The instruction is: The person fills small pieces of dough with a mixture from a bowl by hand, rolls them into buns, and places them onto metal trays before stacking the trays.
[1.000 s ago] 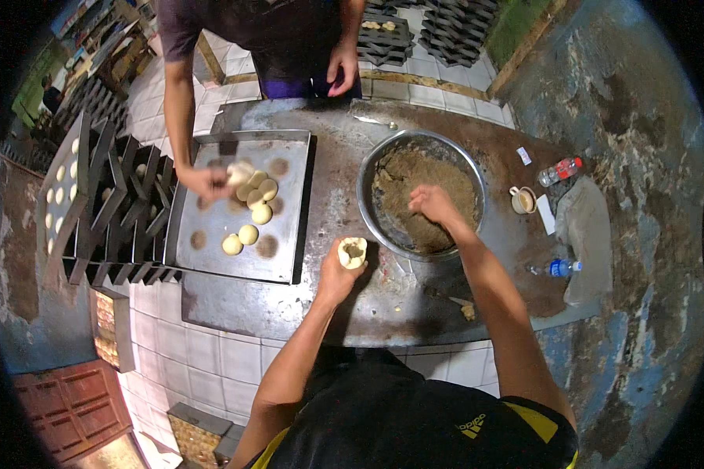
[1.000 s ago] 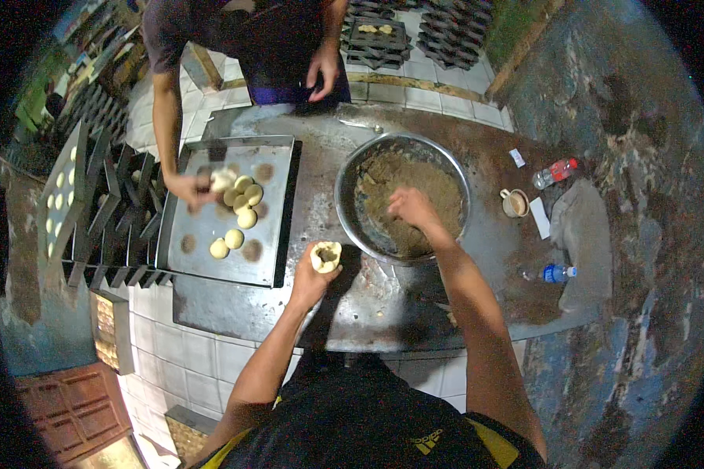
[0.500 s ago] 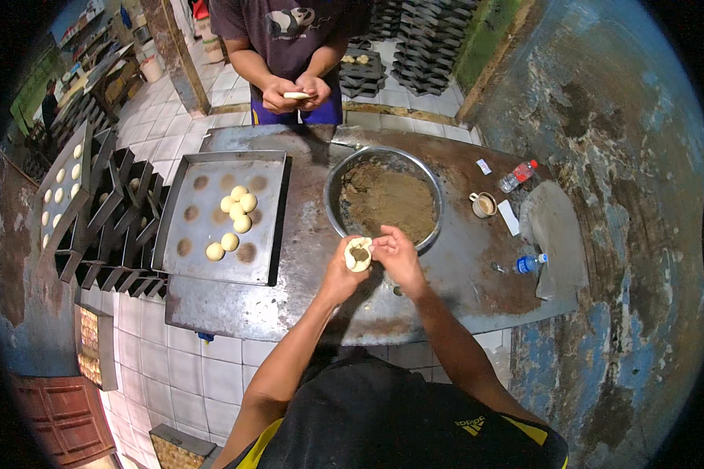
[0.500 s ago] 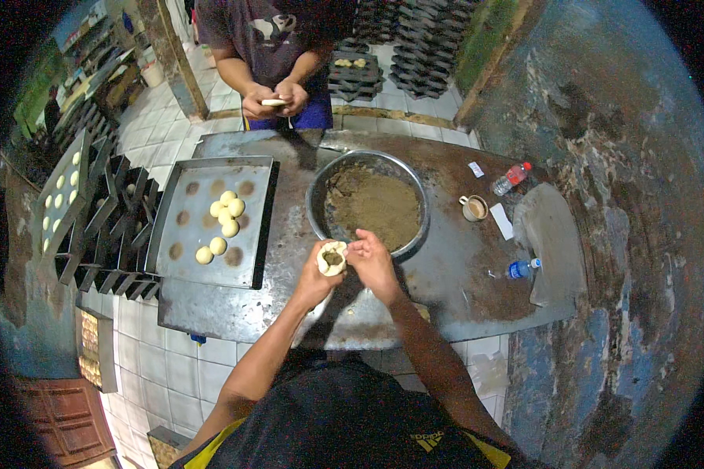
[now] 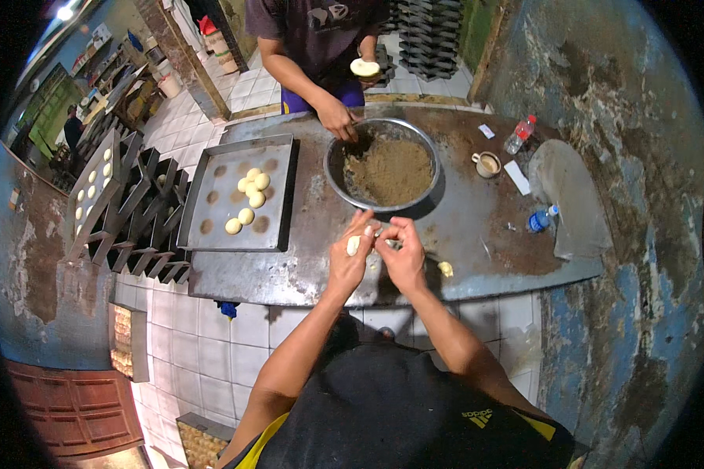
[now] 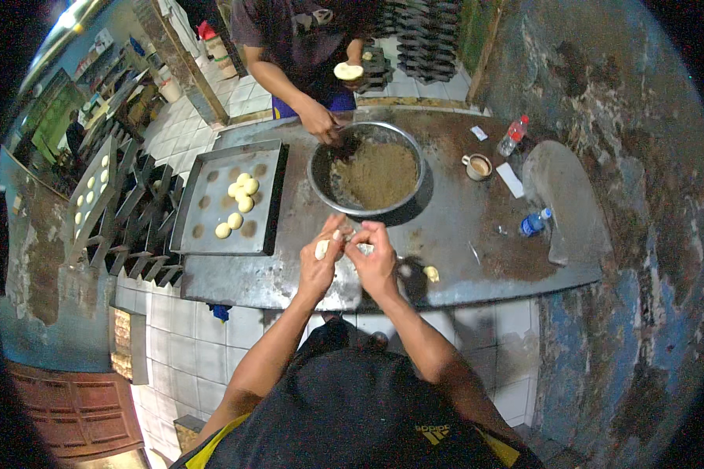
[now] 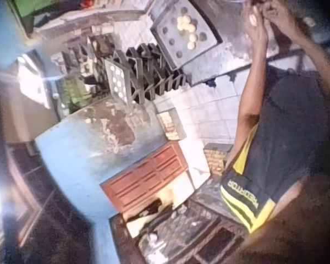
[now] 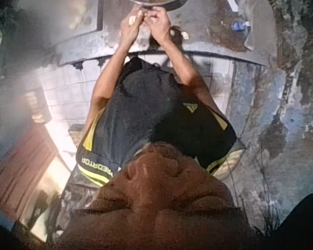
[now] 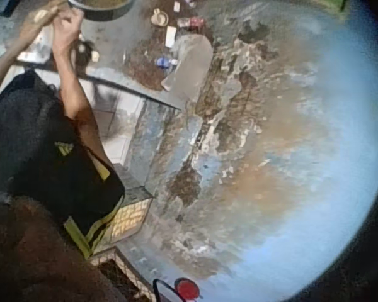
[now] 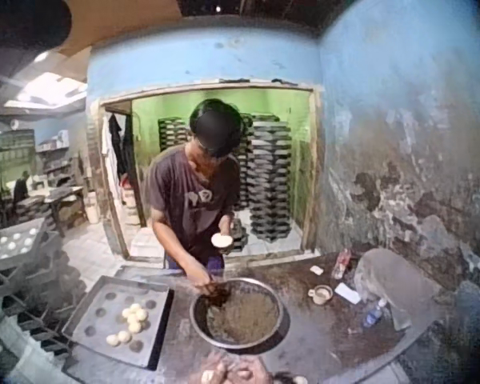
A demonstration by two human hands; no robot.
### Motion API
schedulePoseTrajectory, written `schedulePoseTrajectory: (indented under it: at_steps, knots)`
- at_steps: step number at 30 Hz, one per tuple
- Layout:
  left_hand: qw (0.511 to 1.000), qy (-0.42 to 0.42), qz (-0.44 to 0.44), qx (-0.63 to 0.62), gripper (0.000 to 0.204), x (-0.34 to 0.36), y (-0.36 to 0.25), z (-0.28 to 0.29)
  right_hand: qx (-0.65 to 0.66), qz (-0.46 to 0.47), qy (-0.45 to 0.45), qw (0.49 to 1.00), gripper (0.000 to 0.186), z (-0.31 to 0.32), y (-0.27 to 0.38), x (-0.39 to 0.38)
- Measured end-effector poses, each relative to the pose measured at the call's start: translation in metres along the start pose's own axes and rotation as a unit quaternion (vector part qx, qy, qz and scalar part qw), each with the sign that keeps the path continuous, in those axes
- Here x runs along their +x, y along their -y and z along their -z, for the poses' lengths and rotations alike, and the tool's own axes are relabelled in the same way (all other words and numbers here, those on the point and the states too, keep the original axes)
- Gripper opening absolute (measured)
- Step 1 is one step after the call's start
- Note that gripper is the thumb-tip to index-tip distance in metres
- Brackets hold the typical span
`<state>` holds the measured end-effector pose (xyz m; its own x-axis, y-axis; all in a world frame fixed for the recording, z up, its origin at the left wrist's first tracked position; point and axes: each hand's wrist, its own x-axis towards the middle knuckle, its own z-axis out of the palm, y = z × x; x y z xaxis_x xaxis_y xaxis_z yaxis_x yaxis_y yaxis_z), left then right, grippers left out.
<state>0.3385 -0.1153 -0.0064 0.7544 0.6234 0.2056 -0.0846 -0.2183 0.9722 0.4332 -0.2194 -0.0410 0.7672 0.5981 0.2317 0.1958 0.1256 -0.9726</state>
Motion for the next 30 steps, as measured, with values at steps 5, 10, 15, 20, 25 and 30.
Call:
schedulePoseTrajectory:
  at_steps: [5, 10, 15, 20, 25, 30]
  knots:
    - [0.987, 0.123, 0.046, 0.092, 0.054, -0.018, -0.030, 0.012, 0.198, -0.169, 0.183, 0.948, 0.039, 0.030, 0.027, 0.015]
    - [0.969, 0.120, 0.025, 0.214, 0.038, -0.028, -0.012, 0.052, -0.067, 0.148, 0.238, 0.958, 0.039, -0.003, 0.074, -0.002]
    - [0.982, 0.030, 0.141, 0.122, 0.059, -0.043, -0.042, 0.074, 0.167, -0.012, 0.240, 0.956, 0.044, -0.028, 0.034, 0.026]
    - [0.983, 0.038, 0.159, 0.084, 0.064, -0.064, -0.024, 0.117, -0.085, 0.077, 0.415, 0.903, 0.017, -0.079, 0.077, 0.029]
    - [0.950, -0.082, 0.254, -0.160, 0.065, -0.051, 0.002, 0.182, -0.077, 0.249, 0.161, 0.952, 0.039, -0.163, 0.039, 0.019]
    - [0.892, -0.158, 0.185, -0.381, 0.072, -0.048, 0.056, 0.237, 0.037, -0.108, 0.271, 0.956, 0.036, -0.274, -0.035, -0.016]
